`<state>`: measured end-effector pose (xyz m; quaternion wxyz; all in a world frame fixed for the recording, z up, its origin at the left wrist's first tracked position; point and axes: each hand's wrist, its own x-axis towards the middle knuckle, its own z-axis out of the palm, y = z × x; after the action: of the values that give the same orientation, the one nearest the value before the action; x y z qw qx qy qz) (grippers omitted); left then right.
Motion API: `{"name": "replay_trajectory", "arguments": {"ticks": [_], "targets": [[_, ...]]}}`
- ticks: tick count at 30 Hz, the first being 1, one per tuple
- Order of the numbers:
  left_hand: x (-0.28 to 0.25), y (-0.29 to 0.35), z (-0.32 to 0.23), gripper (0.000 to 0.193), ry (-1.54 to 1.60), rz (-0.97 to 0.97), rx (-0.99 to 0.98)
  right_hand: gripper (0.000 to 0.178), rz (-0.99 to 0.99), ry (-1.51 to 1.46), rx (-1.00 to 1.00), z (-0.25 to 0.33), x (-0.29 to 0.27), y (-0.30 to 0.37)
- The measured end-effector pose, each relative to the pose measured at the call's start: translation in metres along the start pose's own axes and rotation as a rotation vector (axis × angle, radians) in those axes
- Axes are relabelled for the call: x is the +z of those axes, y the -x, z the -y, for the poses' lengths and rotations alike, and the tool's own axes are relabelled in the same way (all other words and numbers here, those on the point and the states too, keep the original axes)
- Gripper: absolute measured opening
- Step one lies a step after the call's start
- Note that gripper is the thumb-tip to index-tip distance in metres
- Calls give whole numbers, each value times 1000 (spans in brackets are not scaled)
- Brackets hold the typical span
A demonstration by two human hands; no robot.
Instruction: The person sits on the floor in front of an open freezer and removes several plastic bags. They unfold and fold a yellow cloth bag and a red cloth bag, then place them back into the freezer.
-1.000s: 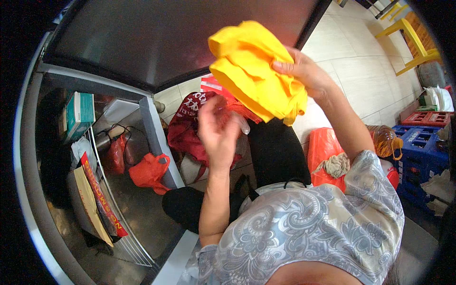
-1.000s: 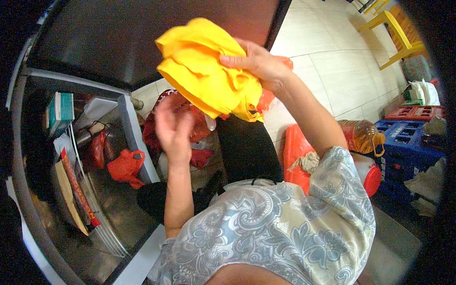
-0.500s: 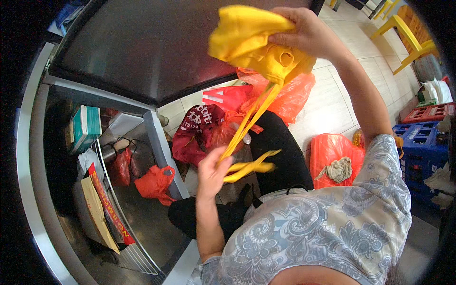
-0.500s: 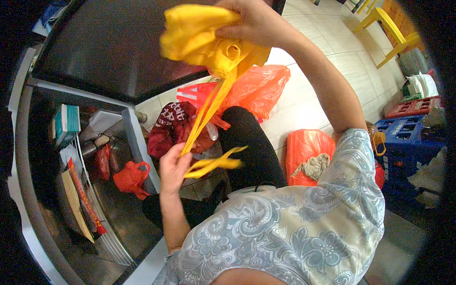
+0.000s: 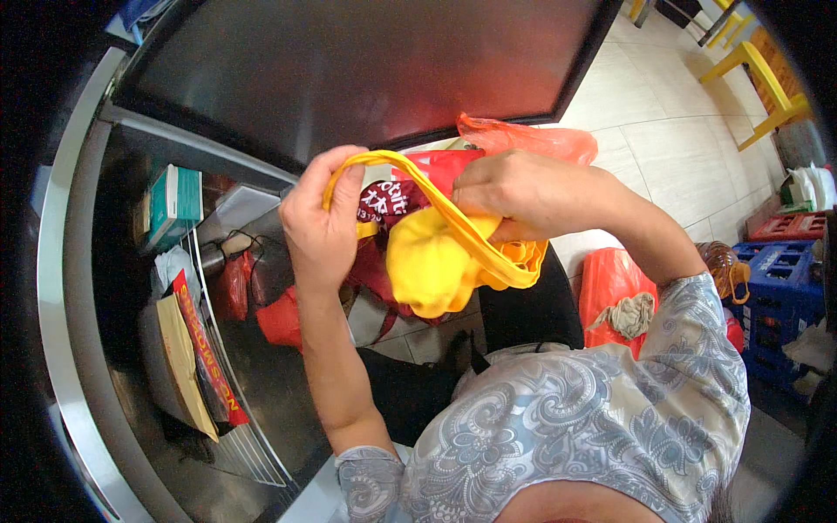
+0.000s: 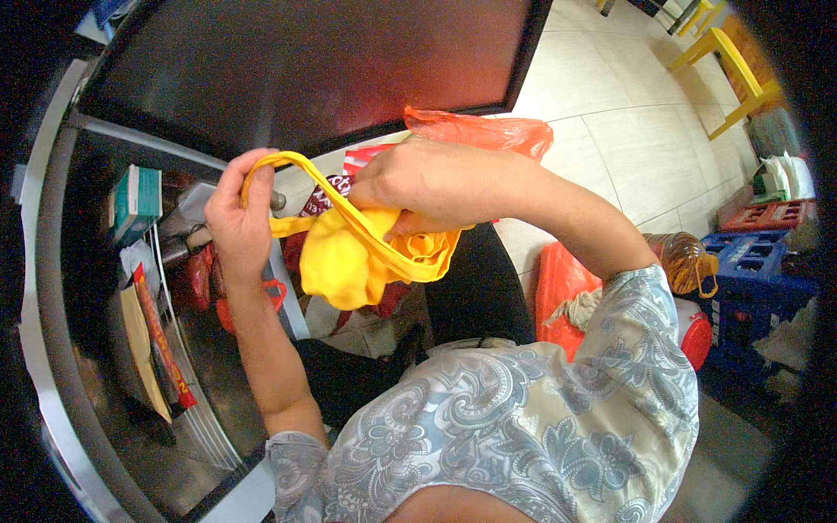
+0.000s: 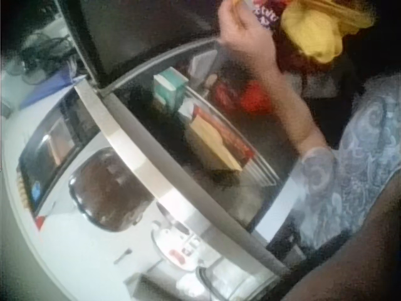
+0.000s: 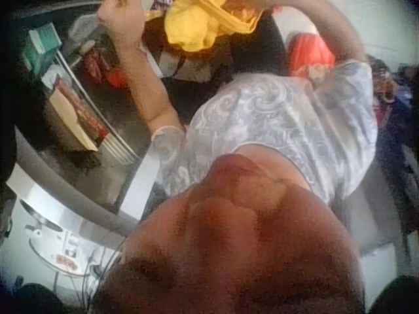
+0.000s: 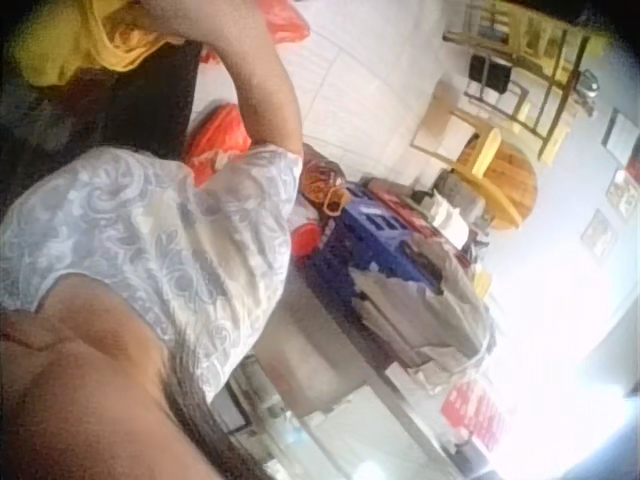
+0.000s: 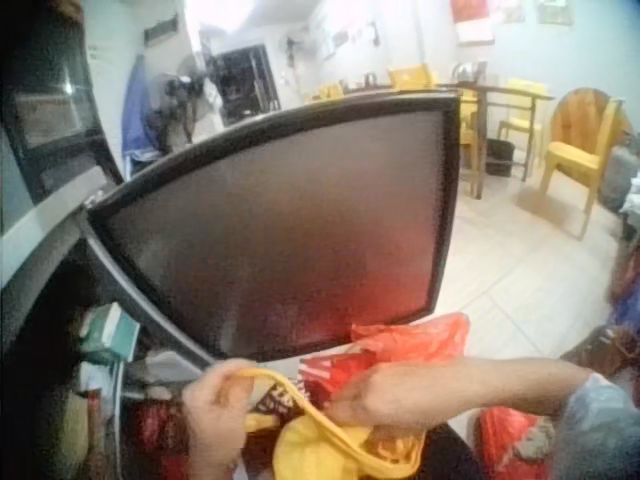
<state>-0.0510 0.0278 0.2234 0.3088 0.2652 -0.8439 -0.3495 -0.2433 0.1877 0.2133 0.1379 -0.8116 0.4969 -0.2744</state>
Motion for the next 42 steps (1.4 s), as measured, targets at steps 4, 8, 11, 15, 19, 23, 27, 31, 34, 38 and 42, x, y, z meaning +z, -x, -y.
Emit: {"name": "replay_trajectory", "arguments": {"ticks": [4,8,11,15,19,23,27,31,34,38,42], "targets": [[-9,46,-16,8,50,-54,219,33,-181,63,309,-27,2,4],[-22,83,15,11,136,493,52,39,-507,-914,646,-60,-3,22],[0,85,70,15,32,663,-328,48,-371,-1462,431,-67,-14,36],[11,62,101,17,68,549,-325,45,552,-995,251,-55,-14,29],[7,40,57,18,-36,397,-143,39,561,150,370,-32,18,14],[15,56,3,21,-134,342,30,41,132,81,597,-45,13,19],[45,92,-7,23,5,485,-97,42,-166,-337,660,-56,13,35],[78,130,18,23,305,400,-112,36,-264,-962,777,-56,34,35],[85,147,51,23,461,481,-269,37,-441,-1414,689,-54,49,34],[78,139,87,26,777,627,-432,52,-38,-1596,687,-51,62,46],[66,117,89,35,632,790,-238,51,376,-1928,506,-44,101,61]]}}
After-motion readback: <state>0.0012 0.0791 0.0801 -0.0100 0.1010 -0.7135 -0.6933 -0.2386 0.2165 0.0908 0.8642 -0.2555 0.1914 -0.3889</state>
